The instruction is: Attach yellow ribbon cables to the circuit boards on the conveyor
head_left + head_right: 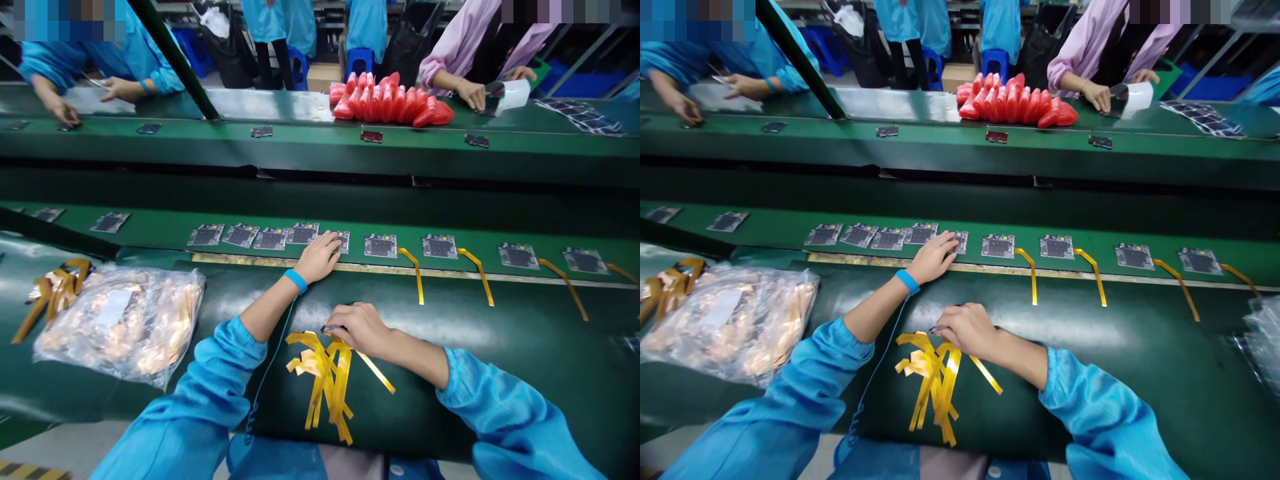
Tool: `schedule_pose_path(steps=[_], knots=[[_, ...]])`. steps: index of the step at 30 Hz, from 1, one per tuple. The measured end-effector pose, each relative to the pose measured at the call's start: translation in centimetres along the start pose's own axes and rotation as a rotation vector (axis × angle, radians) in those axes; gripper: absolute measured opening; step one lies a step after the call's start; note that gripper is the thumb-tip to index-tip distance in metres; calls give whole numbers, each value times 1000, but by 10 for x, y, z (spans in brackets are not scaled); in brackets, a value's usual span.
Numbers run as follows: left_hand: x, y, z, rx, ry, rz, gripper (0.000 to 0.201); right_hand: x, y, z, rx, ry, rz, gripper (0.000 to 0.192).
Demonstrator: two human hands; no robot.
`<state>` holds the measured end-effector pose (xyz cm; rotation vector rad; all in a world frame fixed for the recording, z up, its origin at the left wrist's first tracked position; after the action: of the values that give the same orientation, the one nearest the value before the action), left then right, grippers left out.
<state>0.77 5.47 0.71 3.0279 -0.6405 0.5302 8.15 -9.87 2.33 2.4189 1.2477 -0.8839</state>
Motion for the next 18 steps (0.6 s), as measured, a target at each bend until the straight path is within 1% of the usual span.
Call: schedule_pose_path(steps=[2,4,6,8,10,13,16,18], knots=[[3,-6,-7,49,31,-53,27,0,4,-6,111,-35,-76,17],[8,-13,-12,67,30,-128,20,-2,9,-17,259,-53,-155,18],[14,-22,-12,47,2,-192,17,-5,15,-34,426,-55,-234,20],[23,-31,-10,7,-33,-231,17,-6,24,-57,582,-50,-273,19],[30,-38,-7,-35,-66,-251,17,-1,33,-81,702,-31,-231,16],[39,-45,-2,-75,-104,-271,16,21,48,-113,817,-17,-55,13],[43,-50,1,-88,-121,-303,15,52,61,-135,858,-55,134,17],[45,-52,2,-96,-124,-322,16,71,66,-145,874,-88,190,23]])
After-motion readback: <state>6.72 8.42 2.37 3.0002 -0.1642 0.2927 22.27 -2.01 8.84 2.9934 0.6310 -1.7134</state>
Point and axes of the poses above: each hand's wrist, its own y-axis away from the middle knuckle, its own z-axis out of the palm, x = y × z, the point moved 8 cm from there along -y, towards the middle knuckle, and after that the axes turned 14 degrees about -z, right-handed, at the moved point
